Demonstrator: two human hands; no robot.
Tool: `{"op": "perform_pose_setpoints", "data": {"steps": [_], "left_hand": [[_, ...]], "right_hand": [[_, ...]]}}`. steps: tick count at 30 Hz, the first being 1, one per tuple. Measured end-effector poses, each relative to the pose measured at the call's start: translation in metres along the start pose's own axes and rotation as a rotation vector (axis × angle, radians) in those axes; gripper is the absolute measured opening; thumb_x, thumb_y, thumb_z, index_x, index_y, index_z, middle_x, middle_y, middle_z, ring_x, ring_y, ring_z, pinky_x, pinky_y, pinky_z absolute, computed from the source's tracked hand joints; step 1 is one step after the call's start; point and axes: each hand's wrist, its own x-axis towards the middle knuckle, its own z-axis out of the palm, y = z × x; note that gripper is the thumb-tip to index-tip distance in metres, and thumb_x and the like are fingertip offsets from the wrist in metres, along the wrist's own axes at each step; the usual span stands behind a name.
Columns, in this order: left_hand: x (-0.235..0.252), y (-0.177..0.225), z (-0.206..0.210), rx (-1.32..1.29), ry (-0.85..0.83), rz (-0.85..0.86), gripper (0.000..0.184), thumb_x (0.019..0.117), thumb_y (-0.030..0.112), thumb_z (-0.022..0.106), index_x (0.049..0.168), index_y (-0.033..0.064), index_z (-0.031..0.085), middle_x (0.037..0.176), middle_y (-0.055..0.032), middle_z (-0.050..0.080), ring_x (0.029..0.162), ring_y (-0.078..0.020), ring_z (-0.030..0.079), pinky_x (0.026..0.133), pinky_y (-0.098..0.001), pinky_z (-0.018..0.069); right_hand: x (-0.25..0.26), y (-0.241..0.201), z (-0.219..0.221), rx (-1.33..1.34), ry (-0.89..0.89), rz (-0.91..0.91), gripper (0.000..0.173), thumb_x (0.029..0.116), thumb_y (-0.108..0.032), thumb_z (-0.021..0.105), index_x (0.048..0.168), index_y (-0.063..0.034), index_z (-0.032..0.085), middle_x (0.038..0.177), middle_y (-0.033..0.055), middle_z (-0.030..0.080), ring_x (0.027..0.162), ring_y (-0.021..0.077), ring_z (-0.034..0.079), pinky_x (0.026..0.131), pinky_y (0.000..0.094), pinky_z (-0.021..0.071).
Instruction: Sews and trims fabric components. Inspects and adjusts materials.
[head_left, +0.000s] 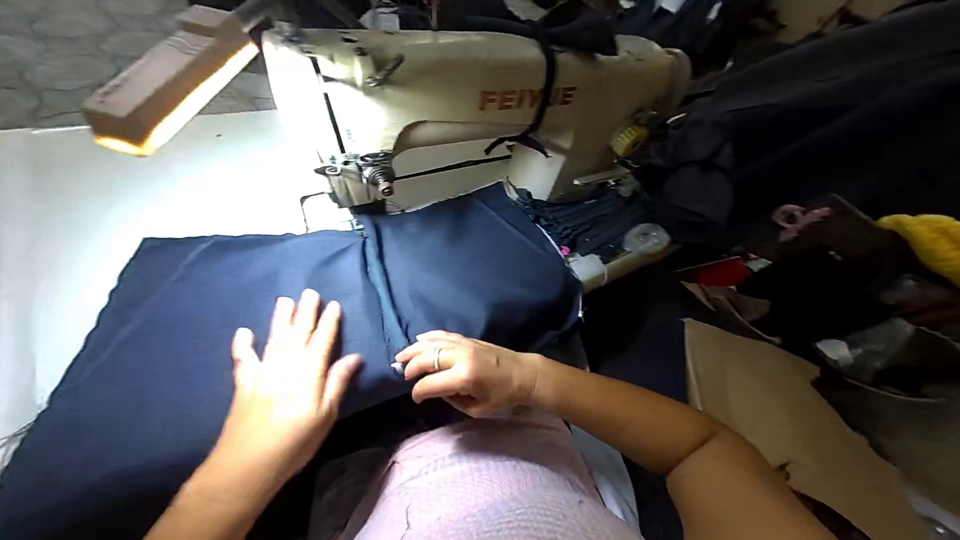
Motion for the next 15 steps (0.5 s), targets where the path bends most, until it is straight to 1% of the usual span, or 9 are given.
{"op": "perform_pose_setpoints", "data": {"steps": [1, 2, 3, 4, 6, 8, 10, 12, 15], "left_hand": [[-0.004, 0.020, 0.006, -0.040, 0.030, 0.054, 0.075, 0.1059, 0.056, 0.025, 0.153, 0.0017, 0.046, 0.160, -0.0234, 0.041, 0.150, -0.0455, 0.033, 0.113, -0.0800, 0.0186], [-0.009, 0.036, 0.013, -0.072, 0.039, 0.097, 0.075, 0.1064, 0.056, 0.025, 0.153, 0.0010, 0.046, 0.158, -0.0221, 0.044, 0.149, -0.0423, 0.038, 0.114, -0.0773, 0.0220], [-0.014, 0.048, 0.021, -0.089, 0.042, 0.125, 0.075, 0.1067, 0.056, 0.025, 0.153, 0.0006, 0.046, 0.158, -0.0216, 0.045, 0.148, -0.0407, 0.041, 0.114, -0.0757, 0.0243], [-0.018, 0.056, 0.029, -0.086, 0.052, 0.139, 0.076, 0.1067, 0.057, 0.025, 0.152, 0.0000, 0.046, 0.157, -0.0217, 0.045, 0.147, -0.0405, 0.041, 0.114, -0.0752, 0.0253], [-0.022, 0.061, 0.041, -0.043, 0.104, 0.144, 0.074, 0.1063, 0.054, 0.028, 0.152, -0.0002, 0.047, 0.156, -0.0217, 0.047, 0.146, -0.0406, 0.043, 0.114, -0.0738, 0.0262], [-0.023, 0.060, 0.045, -0.026, 0.135, 0.137, 0.071, 0.1066, 0.053, 0.029, 0.152, 0.0014, 0.048, 0.156, -0.0204, 0.047, 0.146, -0.0395, 0.044, 0.114, -0.0726, 0.0263], [-0.023, 0.060, 0.047, -0.020, 0.145, 0.131, 0.071, 0.1066, 0.053, 0.029, 0.152, 0.0019, 0.048, 0.156, -0.0196, 0.048, 0.147, -0.0387, 0.044, 0.115, -0.0723, 0.0259], [-0.023, 0.060, 0.047, -0.016, 0.149, 0.130, 0.071, 0.1065, 0.053, 0.029, 0.152, 0.0016, 0.048, 0.156, -0.0194, 0.048, 0.147, -0.0385, 0.043, 0.115, -0.0725, 0.0253], [-0.023, 0.060, 0.047, -0.008, 0.144, 0.128, 0.072, 0.1060, 0.054, 0.029, 0.152, 0.0012, 0.048, 0.156, -0.0200, 0.048, 0.147, -0.0389, 0.043, 0.114, -0.0732, 0.0255]], "right_hand": [[-0.001, -0.001, -0.010, -0.045, 0.069, 0.028, 0.023, 0.0890, 0.007, 0.055, 0.098, 0.0016, 0.076, 0.110, 0.0193, 0.073, 0.121, 0.0340, 0.064, 0.110, 0.0466, 0.0473], [-0.004, -0.001, -0.024, -0.159, 0.132, 0.089, 0.024, 0.0883, 0.007, 0.056, 0.099, 0.0015, 0.076, 0.110, 0.0182, 0.074, 0.118, 0.0310, 0.067, 0.106, 0.0435, 0.0504], [-0.010, 0.002, -0.041, -0.317, 0.180, 0.183, 0.026, 0.0871, 0.007, 0.055, 0.100, 0.0006, 0.077, 0.110, 0.0167, 0.074, 0.115, 0.0290, 0.068, 0.104, 0.0418, 0.0520], [-0.018, 0.007, -0.060, -0.484, 0.215, 0.313, 0.028, 0.0883, 0.007, 0.054, 0.101, -0.0003, 0.078, 0.110, 0.0160, 0.074, 0.114, 0.0287, 0.069, 0.103, 0.0415, 0.0529], [-0.033, 0.017, -0.101, -0.690, 0.251, 0.656, 0.028, 0.0924, 0.008, 0.052, 0.103, 0.0003, 0.077, 0.112, 0.0184, 0.074, 0.115, 0.0328, 0.069, 0.102, 0.0459, 0.0536], [-0.044, 0.025, -0.135, -0.690, 0.274, 0.997, 0.028, 0.0941, 0.007, 0.052, 0.108, 0.0023, 0.075, 0.116, 0.0226, 0.071, 0.115, 0.0377, 0.067, 0.101, 0.0533, 0.0521], [-0.050, 0.034, -0.155, -0.634, 0.211, 1.225, 0.022, 0.0961, 0.002, 0.058, 0.112, 0.0017, 0.073, 0.113, 0.0237, 0.071, 0.111, 0.0402, 0.068, 0.098, 0.0599, 0.0515], [-0.049, 0.040, -0.159, -0.580, 0.152, 1.313, 0.017, 0.0974, -0.005, 0.062, 0.109, 0.0010, 0.073, 0.105, 0.0223, 0.072, 0.104, 0.0390, 0.069, 0.093, 0.0609, 0.0526], [-0.041, 0.044, -0.157, -0.565, 0.096, 1.343, 0.020, 0.1014, -0.013, 0.060, 0.110, 0.0012, 0.072, 0.105, 0.0216, 0.072, 0.105, 0.0384, 0.068, 0.093, 0.0592, 0.0522]]}}
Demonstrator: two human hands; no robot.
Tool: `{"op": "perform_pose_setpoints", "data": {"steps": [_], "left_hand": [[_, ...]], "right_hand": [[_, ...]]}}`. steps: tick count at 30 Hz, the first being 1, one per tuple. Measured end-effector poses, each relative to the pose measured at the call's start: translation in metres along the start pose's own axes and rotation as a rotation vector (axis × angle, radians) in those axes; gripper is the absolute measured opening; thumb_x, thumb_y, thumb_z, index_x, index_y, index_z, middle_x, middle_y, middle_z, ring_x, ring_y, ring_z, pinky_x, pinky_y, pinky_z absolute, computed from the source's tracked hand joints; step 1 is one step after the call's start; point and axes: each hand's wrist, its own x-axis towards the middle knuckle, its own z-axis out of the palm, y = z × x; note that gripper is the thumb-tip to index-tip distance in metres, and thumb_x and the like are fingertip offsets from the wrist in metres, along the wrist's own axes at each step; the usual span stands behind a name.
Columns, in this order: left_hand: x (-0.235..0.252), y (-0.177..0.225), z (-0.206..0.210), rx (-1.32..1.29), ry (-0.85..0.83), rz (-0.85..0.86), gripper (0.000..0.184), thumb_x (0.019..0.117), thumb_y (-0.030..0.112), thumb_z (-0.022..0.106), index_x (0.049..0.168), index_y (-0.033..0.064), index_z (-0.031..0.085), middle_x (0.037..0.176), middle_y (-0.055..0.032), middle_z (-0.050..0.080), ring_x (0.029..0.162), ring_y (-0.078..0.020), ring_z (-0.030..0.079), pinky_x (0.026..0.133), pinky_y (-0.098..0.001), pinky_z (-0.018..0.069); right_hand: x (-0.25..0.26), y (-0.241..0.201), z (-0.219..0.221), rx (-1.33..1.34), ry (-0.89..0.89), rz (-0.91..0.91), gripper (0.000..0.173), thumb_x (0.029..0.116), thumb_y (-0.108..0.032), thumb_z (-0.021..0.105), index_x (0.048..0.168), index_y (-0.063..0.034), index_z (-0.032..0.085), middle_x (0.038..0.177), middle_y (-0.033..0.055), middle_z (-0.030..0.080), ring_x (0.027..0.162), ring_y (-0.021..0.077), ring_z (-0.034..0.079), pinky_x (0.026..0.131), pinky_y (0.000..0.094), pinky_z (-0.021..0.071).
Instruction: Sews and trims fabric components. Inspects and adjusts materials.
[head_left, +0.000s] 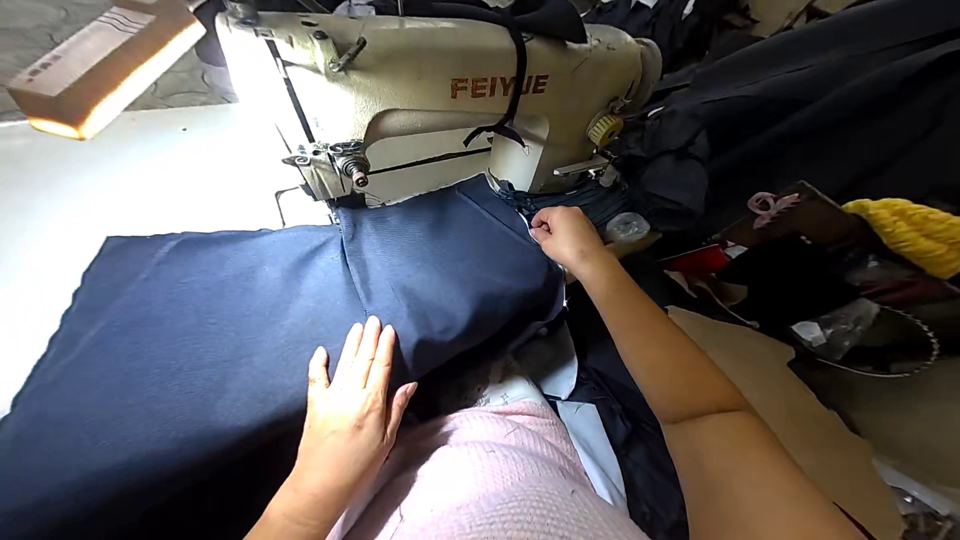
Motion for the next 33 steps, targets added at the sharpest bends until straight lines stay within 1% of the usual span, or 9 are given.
{"op": "perform_pose_setpoints", "data": {"steps": [5, 11, 16, 20, 24, 26, 28, 30, 33], "left_hand": [[0.000, 0.000, -0.002, 0.001, -0.008, 0.006, 0.071, 0.1056, 0.052, 0.033, 0.152, 0.0006, 0.048, 0.156, -0.0207, 0.047, 0.146, -0.0394, 0.044, 0.113, -0.0748, 0.0259], [0.000, 0.002, 0.000, 0.014, 0.013, 0.003, 0.071, 0.1051, 0.053, 0.035, 0.151, 0.0008, 0.048, 0.156, -0.0205, 0.048, 0.146, -0.0399, 0.044, 0.112, -0.0759, 0.0254], [0.001, 0.001, -0.002, 0.010, -0.013, -0.004, 0.072, 0.1047, 0.054, 0.035, 0.152, 0.0014, 0.048, 0.157, -0.0199, 0.047, 0.146, -0.0388, 0.044, 0.113, -0.0756, 0.0253], [0.004, 0.003, -0.014, -0.070, -0.064, -0.009, 0.073, 0.1058, 0.056, 0.031, 0.150, 0.0017, 0.051, 0.156, -0.0208, 0.048, 0.146, -0.0393, 0.045, 0.113, -0.0751, 0.0273], [0.014, 0.011, -0.020, -0.135, -0.048, -0.085, 0.074, 0.1068, 0.056, 0.033, 0.151, -0.0012, 0.048, 0.158, -0.0260, 0.043, 0.148, -0.0400, 0.040, 0.118, -0.0662, 0.0289], [0.028, 0.008, -0.024, -0.187, -0.016, -0.217, 0.073, 0.1067, 0.051, 0.037, 0.152, -0.0050, 0.043, 0.161, -0.0288, 0.035, 0.152, -0.0416, 0.033, 0.121, -0.0624, 0.0256], [0.049, -0.004, -0.028, -0.221, -0.001, -0.355, 0.069, 0.1061, 0.046, 0.042, 0.151, -0.0067, 0.043, 0.162, -0.0305, 0.030, 0.153, -0.0444, 0.028, 0.123, -0.0607, 0.0223], [0.071, -0.020, -0.028, -0.257, -0.028, -0.464, 0.067, 0.1048, 0.048, 0.046, 0.144, -0.0062, 0.051, 0.161, -0.0328, 0.029, 0.151, -0.0478, 0.028, 0.121, -0.0619, 0.0237], [0.098, -0.030, -0.028, -0.311, -0.085, -0.505, 0.066, 0.0981, 0.049, 0.061, 0.131, -0.0079, 0.060, 0.156, -0.0358, 0.035, 0.147, -0.0501, 0.033, 0.118, -0.0618, 0.0291]], "right_hand": [[0.005, -0.006, -0.001, -0.035, -0.100, 0.040, 0.030, 0.1028, -0.022, 0.062, 0.117, 0.0038, 0.068, 0.114, 0.0255, 0.068, 0.115, 0.0414, 0.063, 0.099, 0.0609, 0.0481], [0.008, -0.013, -0.006, -0.093, -0.207, 0.077, 0.029, 0.1022, -0.020, 0.061, 0.113, 0.0077, 0.064, 0.117, 0.0300, 0.065, 0.117, 0.0444, 0.062, 0.098, 0.0620, 0.0476], [-0.008, -0.026, -0.015, -0.135, -0.109, 0.144, 0.024, 0.1005, -0.010, 0.059, 0.118, 0.0062, 0.060, 0.115, 0.0304, 0.066, 0.113, 0.0471, 0.064, 0.092, 0.0638, 0.0505], [-0.032, -0.027, -0.045, -0.151, -0.008, 0.238, 0.031, 0.0977, -0.003, 0.061, 0.124, 0.0105, 0.055, 0.112, 0.0387, 0.063, 0.108, 0.0568, 0.063, 0.086, 0.0719, 0.0494], [-0.056, -0.010, -0.080, -0.140, 0.106, 0.268, 0.031, 0.1004, -0.005, 0.057, 0.128, 0.0104, 0.060, 0.116, 0.0425, 0.061, 0.111, 0.0626, 0.059, 0.088, 0.0792, 0.0445], [-0.065, -0.004, -0.087, -0.021, 0.182, 0.152, 0.030, 0.1050, -0.007, 0.050, 0.129, 0.0075, 0.061, 0.114, 0.0360, 0.065, 0.104, 0.0541, 0.065, 0.089, 0.0733, 0.0485], [-0.069, -0.006, -0.080, 0.161, 0.234, -0.032, 0.028, 0.1095, -0.012, 0.044, 0.127, 0.0044, 0.058, 0.108, 0.0246, 0.068, 0.091, 0.0351, 0.070, 0.083, 0.0558, 0.0566], [-0.067, -0.019, -0.067, 0.305, 0.197, -0.237, 0.027, 0.1085, -0.011, 0.043, 0.127, 0.0045, 0.056, 0.110, 0.0178, 0.069, 0.093, 0.0204, 0.072, 0.086, 0.0406, 0.0599], [-0.056, -0.047, -0.035, 0.396, 0.111, -0.497, 0.024, 0.1043, -0.007, 0.043, 0.122, 0.0026, 0.056, 0.107, 0.0134, 0.070, 0.090, 0.0135, 0.072, 0.081, 0.0334, 0.0612]]}}
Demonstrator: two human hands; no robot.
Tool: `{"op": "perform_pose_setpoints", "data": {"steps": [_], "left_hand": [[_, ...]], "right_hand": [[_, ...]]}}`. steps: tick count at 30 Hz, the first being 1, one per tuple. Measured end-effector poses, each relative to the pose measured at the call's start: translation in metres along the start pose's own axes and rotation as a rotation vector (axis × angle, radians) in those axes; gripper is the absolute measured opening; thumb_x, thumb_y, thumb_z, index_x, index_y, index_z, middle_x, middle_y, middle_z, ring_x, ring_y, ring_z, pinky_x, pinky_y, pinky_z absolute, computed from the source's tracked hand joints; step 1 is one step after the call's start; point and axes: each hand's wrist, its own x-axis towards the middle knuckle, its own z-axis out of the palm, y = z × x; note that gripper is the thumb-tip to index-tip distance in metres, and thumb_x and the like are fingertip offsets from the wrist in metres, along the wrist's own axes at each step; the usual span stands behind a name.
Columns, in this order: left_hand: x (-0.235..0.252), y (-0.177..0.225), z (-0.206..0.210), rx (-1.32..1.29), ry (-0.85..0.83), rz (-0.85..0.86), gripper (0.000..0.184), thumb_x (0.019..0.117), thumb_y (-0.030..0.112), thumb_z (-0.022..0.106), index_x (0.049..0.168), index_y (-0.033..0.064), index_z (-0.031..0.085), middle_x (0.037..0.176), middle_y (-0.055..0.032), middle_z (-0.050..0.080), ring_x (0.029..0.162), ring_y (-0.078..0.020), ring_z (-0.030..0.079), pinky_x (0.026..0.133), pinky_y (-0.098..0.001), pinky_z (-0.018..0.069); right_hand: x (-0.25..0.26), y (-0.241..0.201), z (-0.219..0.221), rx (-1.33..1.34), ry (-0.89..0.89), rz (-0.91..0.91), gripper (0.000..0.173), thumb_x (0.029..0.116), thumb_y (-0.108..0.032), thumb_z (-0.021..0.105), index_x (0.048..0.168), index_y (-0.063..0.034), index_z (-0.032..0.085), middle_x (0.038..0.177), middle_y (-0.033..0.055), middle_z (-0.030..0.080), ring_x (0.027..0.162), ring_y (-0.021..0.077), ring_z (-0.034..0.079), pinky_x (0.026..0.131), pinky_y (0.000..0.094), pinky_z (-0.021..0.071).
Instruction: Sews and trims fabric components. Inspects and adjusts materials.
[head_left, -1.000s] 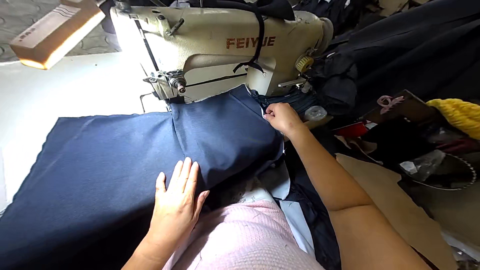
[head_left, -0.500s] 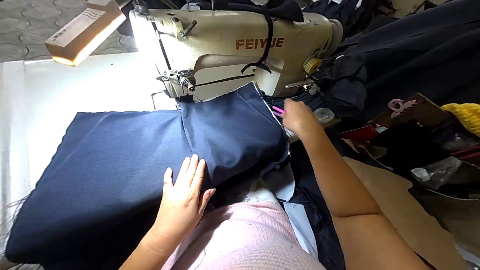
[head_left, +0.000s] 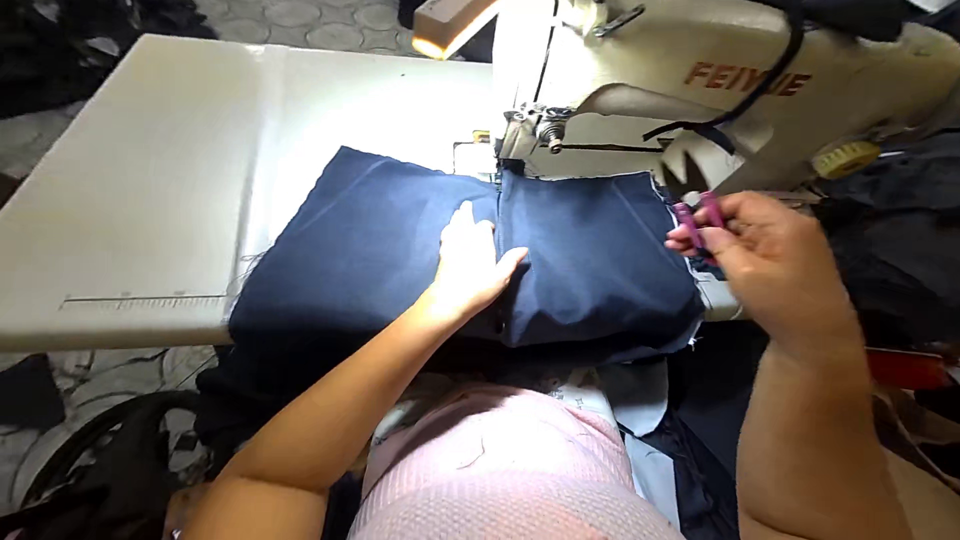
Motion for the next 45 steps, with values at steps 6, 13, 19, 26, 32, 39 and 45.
{"op": "perform_pose_setpoints", "data": {"steps": [6, 13, 19, 26, 32, 39, 45], "left_hand": [[-0.037, 0.072, 0.001, 0.355, -0.254, -0.015, 0.026, 0.1002, 0.014, 0.061, 0.115, -0.0080, 0.059, 0.109, -0.0220, 0.060, 0.087, -0.0358, 0.069, 0.070, -0.0467, 0.0583], [-0.092, 0.079, 0.027, 0.487, -0.342, 0.093, 0.050, 0.1014, 0.000, 0.047, 0.149, -0.0144, 0.039, 0.104, -0.0239, 0.066, 0.074, -0.0302, 0.072, 0.060, -0.0379, 0.0578], [-0.100, 0.022, 0.021, 0.086, 0.144, 0.443, 0.017, 0.0965, 0.008, 0.058, 0.097, 0.0035, 0.075, 0.079, -0.0102, 0.066, 0.066, -0.0244, 0.067, 0.054, -0.0375, 0.0562], [-0.088, -0.011, 0.007, 0.236, 0.276, 0.294, 0.031, 0.0854, 0.017, 0.075, 0.109, -0.0039, 0.075, 0.088, -0.0170, 0.066, 0.079, -0.0319, 0.066, 0.067, -0.0420, 0.0552], [-0.088, -0.009, 0.017, 0.235, 0.336, 0.349, 0.020, 0.0888, 0.007, 0.065, 0.101, -0.0020, 0.078, 0.072, -0.0121, 0.063, 0.065, -0.0265, 0.065, 0.057, -0.0365, 0.0526], [-0.082, -0.009, 0.023, 0.146, 0.421, 0.385, 0.019, 0.0861, 0.005, 0.064, 0.093, -0.0002, 0.080, 0.069, -0.0094, 0.064, 0.062, -0.0221, 0.064, 0.055, -0.0321, 0.0509], [-0.080, -0.003, 0.029, 0.159, 0.404, 0.391, 0.016, 0.0855, 0.004, 0.065, 0.091, -0.0004, 0.079, 0.067, -0.0091, 0.061, 0.060, -0.0224, 0.062, 0.052, -0.0328, 0.0494]], "right_hand": [[0.035, -0.040, 0.079, -0.072, -0.120, -0.219, 0.033, 0.0989, 0.005, 0.050, 0.130, 0.0018, 0.061, 0.100, 0.0174, 0.073, 0.077, 0.0255, 0.072, 0.070, 0.0417, 0.0601], [0.020, -0.035, 0.110, -0.386, -0.338, -0.368, 0.041, 0.0999, -0.010, 0.057, 0.141, -0.0142, 0.063, 0.087, 0.0151, 0.065, 0.074, 0.0328, 0.068, 0.060, 0.0481, 0.0547], [-0.009, -0.004, 0.103, -0.369, -0.186, -0.462, 0.034, 0.1005, -0.025, 0.056, 0.127, -0.0129, 0.074, 0.071, 0.0099, 0.058, 0.054, 0.0265, 0.058, 0.044, 0.0406, 0.0432], [-0.014, 0.000, 0.102, -0.383, -0.116, -0.492, 0.031, 0.0980, -0.020, 0.059, 0.122, -0.0142, 0.077, 0.065, 0.0090, 0.059, 0.054, 0.0265, 0.059, 0.045, 0.0397, 0.0417], [-0.012, -0.003, 0.102, -0.415, -0.108, -0.491, 0.031, 0.0971, -0.025, 0.061, 0.122, -0.0159, 0.077, 0.066, 0.0091, 0.059, 0.054, 0.0266, 0.059, 0.045, 0.0400, 0.0412], [-0.012, -0.006, 0.104, -0.437, -0.082, -0.486, 0.029, 0.0980, -0.024, 0.061, 0.120, -0.0164, 0.078, 0.065, 0.0093, 0.059, 0.053, 0.0266, 0.058, 0.044, 0.0393, 0.0403], [-0.011, -0.009, 0.106, -0.446, -0.070, -0.506, 0.028, 0.0979, -0.022, 0.061, 0.118, -0.0155, 0.078, 0.063, 0.0087, 0.057, 0.052, 0.0258, 0.057, 0.043, 0.0388, 0.0392]]}}
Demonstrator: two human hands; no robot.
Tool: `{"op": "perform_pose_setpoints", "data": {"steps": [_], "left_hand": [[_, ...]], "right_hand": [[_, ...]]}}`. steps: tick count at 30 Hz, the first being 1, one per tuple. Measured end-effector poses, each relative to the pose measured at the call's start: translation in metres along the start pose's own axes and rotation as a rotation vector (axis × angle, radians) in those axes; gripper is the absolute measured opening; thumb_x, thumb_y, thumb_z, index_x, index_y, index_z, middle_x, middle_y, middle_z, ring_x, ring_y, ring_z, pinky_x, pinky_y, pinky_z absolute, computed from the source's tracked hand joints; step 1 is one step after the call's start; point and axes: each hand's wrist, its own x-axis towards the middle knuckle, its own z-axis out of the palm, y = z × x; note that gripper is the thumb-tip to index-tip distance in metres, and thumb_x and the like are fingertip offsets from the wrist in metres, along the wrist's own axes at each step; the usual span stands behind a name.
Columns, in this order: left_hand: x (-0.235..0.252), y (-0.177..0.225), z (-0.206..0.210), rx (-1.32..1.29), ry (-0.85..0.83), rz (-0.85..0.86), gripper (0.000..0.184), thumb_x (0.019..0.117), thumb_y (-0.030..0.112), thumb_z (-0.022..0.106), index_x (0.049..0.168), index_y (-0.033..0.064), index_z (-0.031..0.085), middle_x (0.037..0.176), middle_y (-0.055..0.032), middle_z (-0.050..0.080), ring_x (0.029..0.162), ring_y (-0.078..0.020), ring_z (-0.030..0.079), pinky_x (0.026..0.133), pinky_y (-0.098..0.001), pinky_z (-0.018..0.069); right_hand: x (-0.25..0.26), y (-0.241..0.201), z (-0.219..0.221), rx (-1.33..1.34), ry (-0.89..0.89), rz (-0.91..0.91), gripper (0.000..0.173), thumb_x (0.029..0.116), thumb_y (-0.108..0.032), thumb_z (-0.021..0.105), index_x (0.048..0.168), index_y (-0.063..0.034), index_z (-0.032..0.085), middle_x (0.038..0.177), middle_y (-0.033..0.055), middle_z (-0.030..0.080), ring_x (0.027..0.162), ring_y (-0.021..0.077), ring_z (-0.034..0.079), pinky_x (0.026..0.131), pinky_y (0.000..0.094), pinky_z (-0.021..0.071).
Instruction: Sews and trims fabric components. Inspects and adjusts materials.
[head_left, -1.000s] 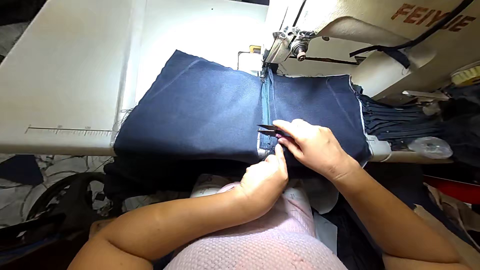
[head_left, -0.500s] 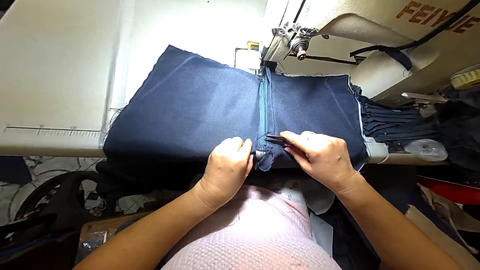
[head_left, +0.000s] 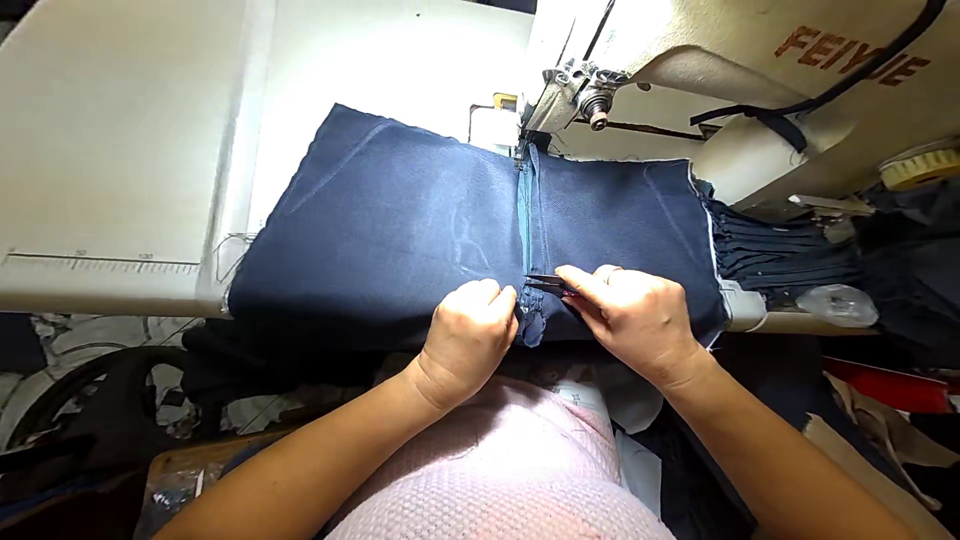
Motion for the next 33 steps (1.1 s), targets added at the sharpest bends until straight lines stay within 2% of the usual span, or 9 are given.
{"op": "perform_pose_setpoints", "data": {"steps": [8, 23, 27, 30, 32, 33], "left_hand": [[0.000, 0.000, -0.001, -0.035, 0.001, -0.011, 0.016, 0.0856, 0.005, 0.065, 0.090, -0.0001, 0.080, 0.066, -0.0082, 0.061, 0.060, -0.0212, 0.061, 0.052, -0.0315, 0.0488], [0.001, -0.002, -0.001, -0.063, -0.030, -0.011, 0.017, 0.0859, 0.006, 0.064, 0.092, 0.0007, 0.080, 0.067, -0.0079, 0.061, 0.060, -0.0214, 0.062, 0.053, -0.0325, 0.0492], [-0.002, -0.004, -0.007, -0.047, -0.105, -0.017, 0.020, 0.0890, 0.007, 0.064, 0.099, 0.0022, 0.080, 0.074, -0.0105, 0.066, 0.066, -0.0250, 0.066, 0.058, -0.0388, 0.0540], [-0.004, -0.011, -0.013, -0.045, -0.182, 0.002, 0.025, 0.0950, 0.011, 0.059, 0.108, 0.0026, 0.078, 0.082, -0.0166, 0.069, 0.070, -0.0327, 0.067, 0.060, -0.0492, 0.0530], [-0.006, -0.020, -0.015, -0.079, -0.240, 0.025, 0.029, 0.0988, 0.014, 0.054, 0.114, 0.0003, 0.075, 0.093, -0.0231, 0.071, 0.080, -0.0380, 0.069, 0.069, -0.0545, 0.0537], [-0.007, -0.024, -0.014, -0.121, -0.251, 0.035, 0.030, 0.1006, 0.016, 0.054, 0.116, -0.0011, 0.074, 0.100, -0.0248, 0.070, 0.088, -0.0372, 0.069, 0.076, -0.0524, 0.0541]], "right_hand": [[0.008, -0.002, 0.001, -0.011, -0.017, -0.046, 0.025, 0.0958, -0.015, 0.062, 0.113, -0.0151, 0.080, 0.066, 0.0095, 0.059, 0.054, 0.0268, 0.059, 0.045, 0.0393, 0.0407], [0.012, -0.002, 0.002, -0.024, -0.018, -0.087, 0.024, 0.0958, -0.013, 0.060, 0.108, -0.0144, 0.080, 0.064, 0.0091, 0.056, 0.054, 0.0270, 0.058, 0.044, 0.0391, 0.0394], [0.011, -0.006, 0.006, -0.003, -0.044, -0.070, 0.020, 0.0953, -0.009, 0.059, 0.103, -0.0129, 0.078, 0.065, 0.0096, 0.058, 0.057, 0.0294, 0.060, 0.047, 0.0422, 0.0428], [0.012, -0.001, 0.008, 0.039, 0.023, -0.051, 0.019, 0.0955, -0.012, 0.060, 0.102, -0.0145, 0.077, 0.067, 0.0081, 0.061, 0.062, 0.0273, 0.063, 0.052, 0.0417, 0.0465], [0.017, 0.013, 0.009, 0.064, 0.139, 0.005, 0.018, 0.0973, -0.018, 0.063, 0.104, -0.0148, 0.079, 0.070, 0.0070, 0.064, 0.065, 0.0249, 0.065, 0.056, 0.0405, 0.0491], [0.021, 0.023, 0.009, 0.065, 0.189, 0.061, 0.019, 0.0966, -0.020, 0.065, 0.107, -0.0149, 0.080, 0.073, 0.0071, 0.067, 0.068, 0.0239, 0.067, 0.059, 0.0403, 0.0509]]}}
